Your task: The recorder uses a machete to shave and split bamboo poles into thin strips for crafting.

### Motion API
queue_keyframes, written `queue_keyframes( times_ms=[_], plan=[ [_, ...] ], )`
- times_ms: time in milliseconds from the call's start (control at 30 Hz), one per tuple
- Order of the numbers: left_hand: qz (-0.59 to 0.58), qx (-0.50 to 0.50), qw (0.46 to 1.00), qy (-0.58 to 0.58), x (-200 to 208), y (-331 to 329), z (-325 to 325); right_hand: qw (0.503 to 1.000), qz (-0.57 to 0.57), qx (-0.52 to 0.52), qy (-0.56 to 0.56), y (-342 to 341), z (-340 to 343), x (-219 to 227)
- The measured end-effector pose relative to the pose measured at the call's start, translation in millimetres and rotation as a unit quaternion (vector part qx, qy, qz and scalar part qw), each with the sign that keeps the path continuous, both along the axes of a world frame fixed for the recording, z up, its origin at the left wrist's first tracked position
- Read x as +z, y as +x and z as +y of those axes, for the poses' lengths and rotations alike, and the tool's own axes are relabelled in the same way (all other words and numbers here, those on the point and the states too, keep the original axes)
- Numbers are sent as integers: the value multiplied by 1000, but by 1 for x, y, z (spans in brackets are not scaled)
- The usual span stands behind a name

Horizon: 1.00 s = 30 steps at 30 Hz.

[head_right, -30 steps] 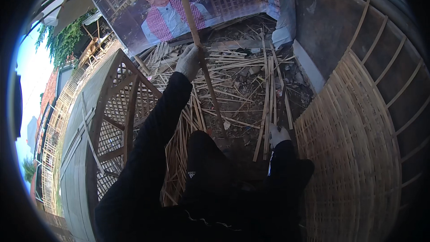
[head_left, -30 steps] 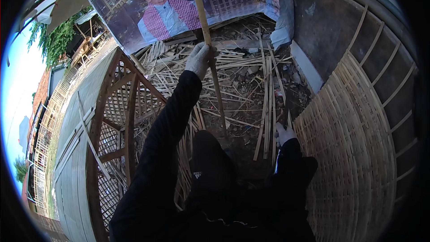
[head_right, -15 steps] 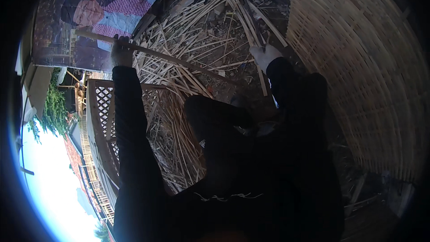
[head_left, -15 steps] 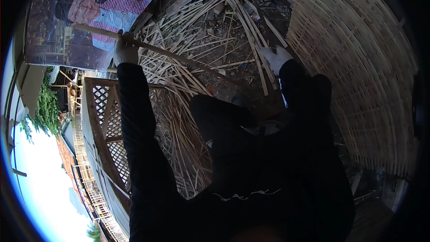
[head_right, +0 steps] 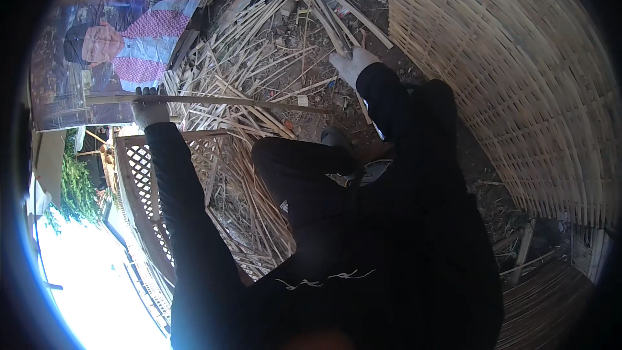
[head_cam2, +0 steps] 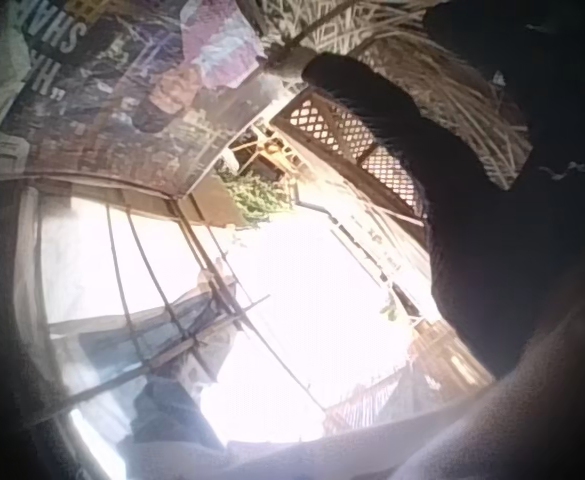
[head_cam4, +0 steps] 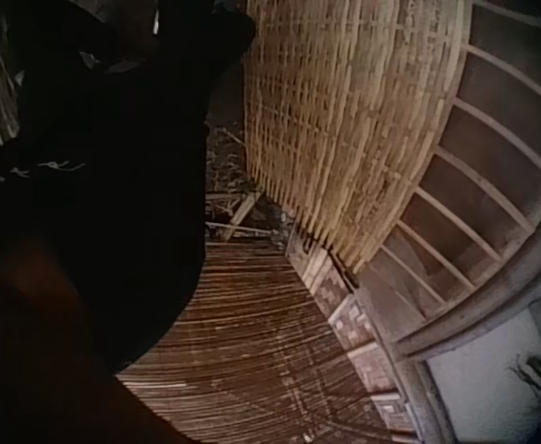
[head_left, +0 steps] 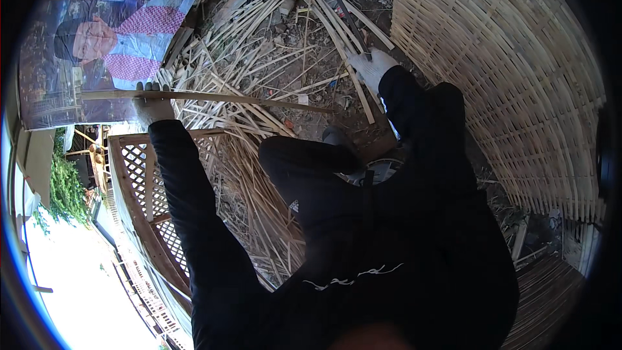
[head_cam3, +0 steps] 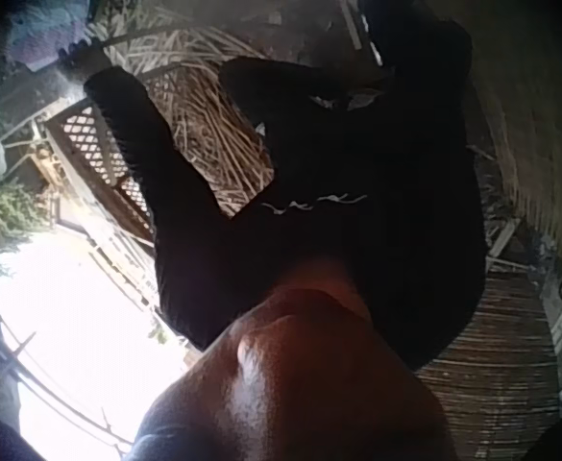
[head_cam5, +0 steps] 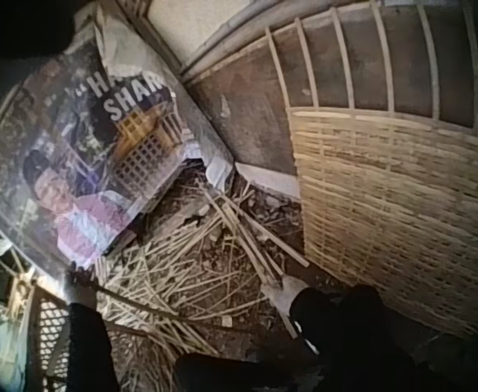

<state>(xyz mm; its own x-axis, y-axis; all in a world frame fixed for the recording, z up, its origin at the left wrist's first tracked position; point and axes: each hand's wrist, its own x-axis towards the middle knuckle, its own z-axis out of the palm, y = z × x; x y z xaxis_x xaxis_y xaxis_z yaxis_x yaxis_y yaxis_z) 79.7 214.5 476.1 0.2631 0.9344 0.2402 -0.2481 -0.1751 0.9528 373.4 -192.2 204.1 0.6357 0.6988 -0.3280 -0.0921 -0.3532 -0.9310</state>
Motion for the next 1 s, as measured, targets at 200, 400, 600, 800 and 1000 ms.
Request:
queue_keyframes(
  times_ms=[200,400,600,800,1000],
  plan=[
    [-38,12,999,-15,5,-10,-31,997,66,-18,45,-1,9,-26],
    [-6,67,997,31,5,-56,-8,998,-22,-5,-59,-14,-11,1],
    [-95,183,977,55,43,-146,72,984,-119,-53,-120,-6,-22,11],
    [-174,220,960,-5,87,-225,139,966,-153,-201,-57,12,-38,9],
    [-168,268,946,-72,56,-231,157,909,95,-319,250,6,-51,62]
  ],
)
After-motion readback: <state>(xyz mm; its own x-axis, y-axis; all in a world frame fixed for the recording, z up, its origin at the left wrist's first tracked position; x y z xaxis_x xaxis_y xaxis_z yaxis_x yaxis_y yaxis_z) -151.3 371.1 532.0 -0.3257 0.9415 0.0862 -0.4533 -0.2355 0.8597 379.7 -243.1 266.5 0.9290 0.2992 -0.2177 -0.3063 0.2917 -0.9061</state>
